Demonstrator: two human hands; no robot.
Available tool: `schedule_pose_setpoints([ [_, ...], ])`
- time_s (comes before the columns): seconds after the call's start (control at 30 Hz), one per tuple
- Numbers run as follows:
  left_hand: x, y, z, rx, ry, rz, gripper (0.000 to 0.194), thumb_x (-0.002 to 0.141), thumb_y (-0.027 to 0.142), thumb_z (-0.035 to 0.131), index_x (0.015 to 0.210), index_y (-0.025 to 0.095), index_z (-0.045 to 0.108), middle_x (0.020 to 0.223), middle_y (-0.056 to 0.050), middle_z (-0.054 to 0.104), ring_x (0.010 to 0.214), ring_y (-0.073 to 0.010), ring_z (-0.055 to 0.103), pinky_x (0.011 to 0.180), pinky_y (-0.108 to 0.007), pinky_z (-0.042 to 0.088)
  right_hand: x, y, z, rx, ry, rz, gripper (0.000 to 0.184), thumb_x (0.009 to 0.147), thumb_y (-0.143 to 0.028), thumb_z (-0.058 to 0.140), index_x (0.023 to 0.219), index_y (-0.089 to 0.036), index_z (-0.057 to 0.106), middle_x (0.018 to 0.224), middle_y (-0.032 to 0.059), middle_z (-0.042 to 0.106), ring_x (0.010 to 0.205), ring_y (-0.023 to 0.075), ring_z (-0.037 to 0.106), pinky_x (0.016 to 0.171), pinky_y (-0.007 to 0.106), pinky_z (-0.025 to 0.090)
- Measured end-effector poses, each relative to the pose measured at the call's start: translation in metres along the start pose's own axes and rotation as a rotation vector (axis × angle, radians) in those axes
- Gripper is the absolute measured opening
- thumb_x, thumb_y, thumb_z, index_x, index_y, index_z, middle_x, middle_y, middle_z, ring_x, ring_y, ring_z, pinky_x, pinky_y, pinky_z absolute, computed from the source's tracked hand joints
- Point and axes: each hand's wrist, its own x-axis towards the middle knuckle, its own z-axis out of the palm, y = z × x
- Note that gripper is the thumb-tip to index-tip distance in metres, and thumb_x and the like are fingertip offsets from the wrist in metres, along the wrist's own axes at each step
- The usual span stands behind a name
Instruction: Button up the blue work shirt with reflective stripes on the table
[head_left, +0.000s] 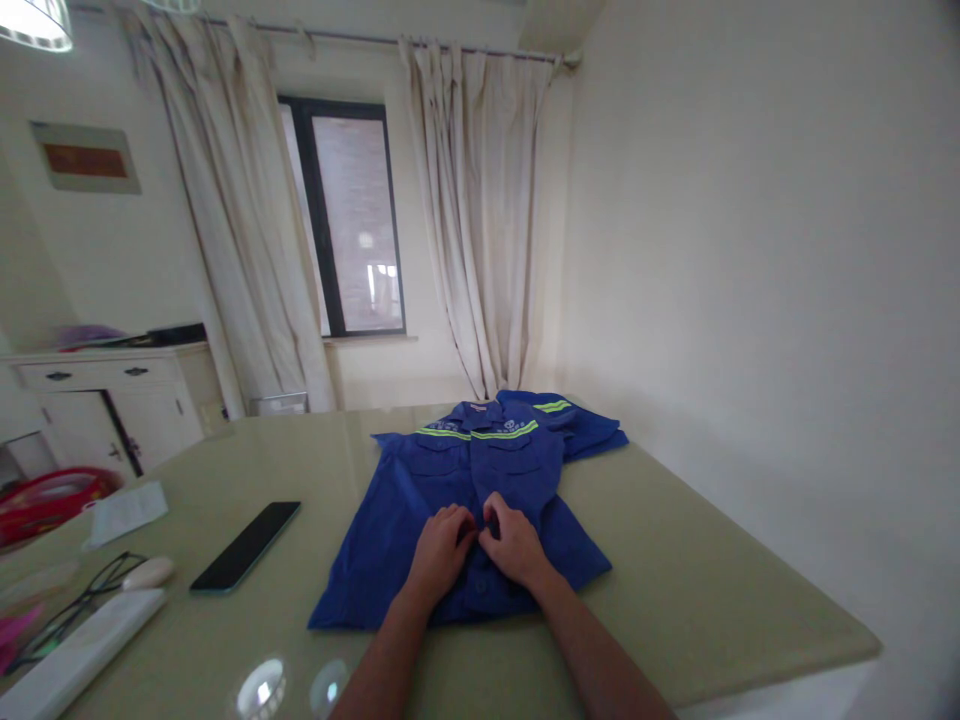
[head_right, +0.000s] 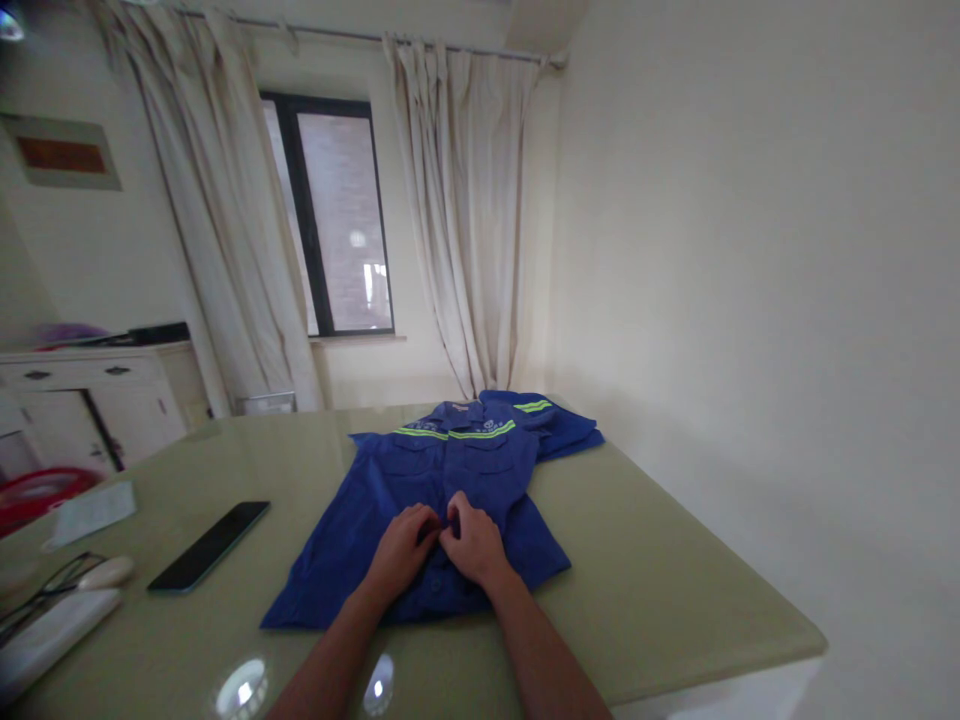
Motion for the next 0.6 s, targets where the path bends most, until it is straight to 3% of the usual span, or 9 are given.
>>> schedule_pose_setpoints([
  [0.23,-0.0019,0.0056,-0.0013,0.017,0.06,0.015,0.011,0.091,0.021,0.053,0.091,0.023,0.064,0.092,-0.003,0.067,0.092,-0.0213,0.06,0.083,-0.031,0.043,0.0018,-0.0011,0.0037,0.101,0.098,0.024,0.051,0.081,-0.017,0.052,0.132,-0.021,0.049,0.084,0.0,0.069,0.074,0.0177,0.065,0.068,0.024,0.044],
  [0.3,-0.002,0.0057,-0.0017,0.005,0.091,0.0,0.011,0.092,0.023,0.053,0.09,0.024,0.064,0.092,-0.003,0.068,0.092,-0.0212,0.06,0.083,-0.031,0.044,0.0031,0.0,0.0046,0.065,0.121,0.079,0.051,0.086,-0.02,0.049,0.137,-0.018,0.049,0.089,0.0038,0.072,0.079,0.0197,0.068,0.072,0.026,0.046],
  [0.4,-0.0016,0.0036,-0.0025,-0.018,0.163,-0.078,0.012,0.093,0.027,0.052,0.089,0.024,0.064,0.092,-0.003,0.068,0.092,-0.0206,0.061,0.083,-0.03,0.044,0.0052,0.0029,0.004,0.007,0.136,0.156,0.035,0.093,-0.024,0.044,0.12,-0.019,0.066,0.096,0.0083,0.075,0.088,0.022,0.07,0.078,0.029,0.049],
  [0.47,-0.0009,0.001,-0.0027,-0.048,0.191,-0.136,0.013,0.093,0.029,0.053,0.087,0.024,0.063,0.09,-0.002,0.068,0.088,-0.0198,0.062,0.08,-0.029,0.044,0.0066,0.0049,0.003,0.026,0.146,0.189,0.028,0.092,-0.026,0.047,0.105,-0.02,0.072,0.089,0.0074,0.076,0.085,0.0221,0.071,0.077,0.029,0.05],
  [0.6,0.0011,-0.0037,-0.0005,-0.113,0.137,-0.119,0.012,0.09,0.029,0.056,0.085,0.023,0.064,0.085,-0.001,0.068,0.079,-0.0176,0.061,0.074,-0.027,0.043,0.0094,0.0073,0.0032,0.245,0.156,0.165,0.025,0.082,-0.028,0.062,0.105,-0.021,0.07,0.079,0.0034,0.074,0.075,0.0212,0.071,0.071,0.029,0.054],
])
